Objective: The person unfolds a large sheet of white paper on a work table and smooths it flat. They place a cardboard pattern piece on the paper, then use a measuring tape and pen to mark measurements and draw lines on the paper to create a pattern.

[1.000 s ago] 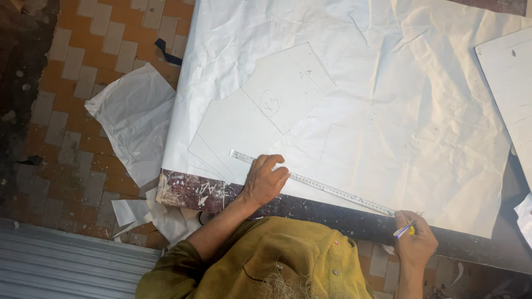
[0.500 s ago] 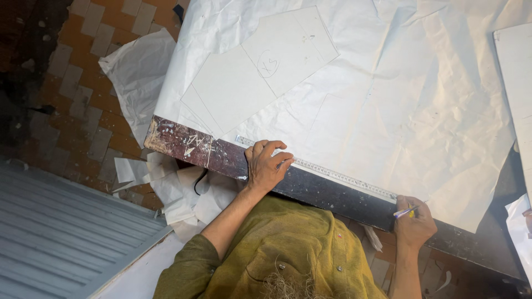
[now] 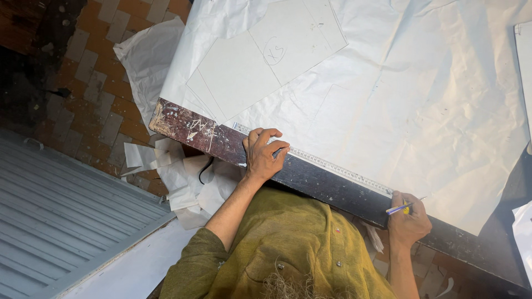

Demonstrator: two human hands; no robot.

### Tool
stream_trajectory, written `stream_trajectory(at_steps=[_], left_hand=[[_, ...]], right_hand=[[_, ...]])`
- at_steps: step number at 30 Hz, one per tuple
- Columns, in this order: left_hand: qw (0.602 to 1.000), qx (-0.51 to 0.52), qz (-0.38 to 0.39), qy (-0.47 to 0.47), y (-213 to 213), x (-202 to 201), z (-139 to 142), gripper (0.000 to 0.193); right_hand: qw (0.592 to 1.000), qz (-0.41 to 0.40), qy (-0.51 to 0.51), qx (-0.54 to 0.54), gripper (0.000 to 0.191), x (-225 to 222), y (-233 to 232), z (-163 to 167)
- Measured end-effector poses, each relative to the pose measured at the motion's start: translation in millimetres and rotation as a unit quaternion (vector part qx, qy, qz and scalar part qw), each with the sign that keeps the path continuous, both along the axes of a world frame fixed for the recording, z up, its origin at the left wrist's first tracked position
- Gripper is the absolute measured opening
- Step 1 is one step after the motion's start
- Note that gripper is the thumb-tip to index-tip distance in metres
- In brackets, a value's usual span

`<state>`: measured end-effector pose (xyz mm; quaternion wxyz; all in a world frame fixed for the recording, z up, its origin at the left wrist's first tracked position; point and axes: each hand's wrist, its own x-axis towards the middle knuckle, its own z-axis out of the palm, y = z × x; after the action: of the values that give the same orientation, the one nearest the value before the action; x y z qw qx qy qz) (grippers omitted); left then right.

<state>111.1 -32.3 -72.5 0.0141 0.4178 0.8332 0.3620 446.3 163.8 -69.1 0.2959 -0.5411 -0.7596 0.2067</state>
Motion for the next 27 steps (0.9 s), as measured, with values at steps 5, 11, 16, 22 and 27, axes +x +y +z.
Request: stream_trajectory(at_steps=[5,11,16,22,27], left_hand=[[1.0,0.002,-0.003,-0.01,-1.8,-4.0,-5.8,0.008],[1.0,0.007,-0.011,-0.009,-2.9,-6.8,-9.1,0.008],[1.0,0.005,-0.017,-0.008,-1.0,-6.1,-7.2,0.009],[0.99,0.0,-0.14,0.01,6.0,-0.4,8.3,0.029],[0.978,-0.013,-0.179,0.109,19.7,17.3,27.8,0.035]], right_hand=[[1.0,0.003,0.001,-0.004,0.025,-1.0,-0.2,-3.6],[1.0,0.011,0.011,-0.003,0.027,-1.1,-0.7,-6.4],[1.0,0.012,-0.001,0.004,0.025,-4.2,-2.2,-1.5],[1.0,0.019,0.024,-0.003,0.021,-15.3,-3.0,11.6],[1.0,0.025,0.017,0.007,0.018,0.2,22.8,13.6]])
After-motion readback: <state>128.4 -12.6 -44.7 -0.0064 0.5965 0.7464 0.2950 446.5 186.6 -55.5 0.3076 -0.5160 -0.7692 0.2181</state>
